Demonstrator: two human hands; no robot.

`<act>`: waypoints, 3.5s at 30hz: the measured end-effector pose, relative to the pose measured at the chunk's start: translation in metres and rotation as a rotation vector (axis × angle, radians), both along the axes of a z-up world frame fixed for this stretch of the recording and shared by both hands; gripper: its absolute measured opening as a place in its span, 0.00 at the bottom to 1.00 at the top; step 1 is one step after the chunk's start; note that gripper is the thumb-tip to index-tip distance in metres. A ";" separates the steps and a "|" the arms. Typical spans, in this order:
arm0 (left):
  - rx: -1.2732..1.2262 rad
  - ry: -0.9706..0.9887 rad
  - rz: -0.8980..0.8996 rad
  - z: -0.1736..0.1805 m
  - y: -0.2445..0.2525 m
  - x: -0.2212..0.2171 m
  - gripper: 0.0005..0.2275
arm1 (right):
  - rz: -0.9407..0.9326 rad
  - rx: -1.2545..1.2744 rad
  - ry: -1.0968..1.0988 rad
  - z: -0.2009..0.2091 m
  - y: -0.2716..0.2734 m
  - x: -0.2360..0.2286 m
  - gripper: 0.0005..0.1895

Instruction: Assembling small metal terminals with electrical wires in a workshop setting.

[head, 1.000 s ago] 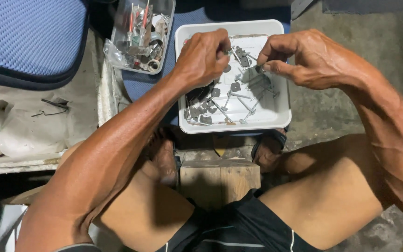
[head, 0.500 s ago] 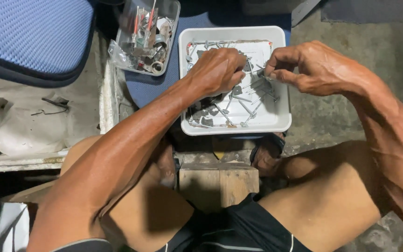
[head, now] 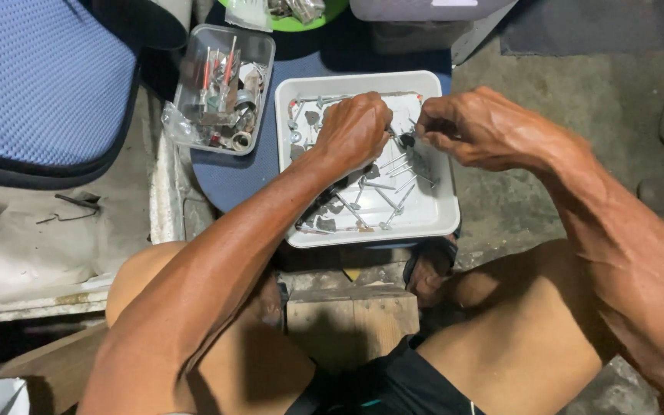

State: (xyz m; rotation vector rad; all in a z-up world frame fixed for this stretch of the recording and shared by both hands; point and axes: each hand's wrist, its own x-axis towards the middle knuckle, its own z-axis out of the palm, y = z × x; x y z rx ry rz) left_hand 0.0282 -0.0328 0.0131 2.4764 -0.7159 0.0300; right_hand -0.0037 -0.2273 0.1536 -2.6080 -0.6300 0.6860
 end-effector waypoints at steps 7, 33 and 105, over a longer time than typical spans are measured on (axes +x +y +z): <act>-0.320 0.376 0.170 0.038 0.007 -0.007 0.07 | 0.080 0.063 -0.018 0.002 -0.012 -0.001 0.08; -0.656 0.906 0.563 0.076 0.042 -0.025 0.01 | -0.008 0.253 -0.366 -0.059 0.012 0.032 0.03; -0.091 -0.055 -0.075 -0.011 -0.032 0.001 0.07 | 0.100 0.245 -0.505 -0.020 -0.035 -0.011 0.06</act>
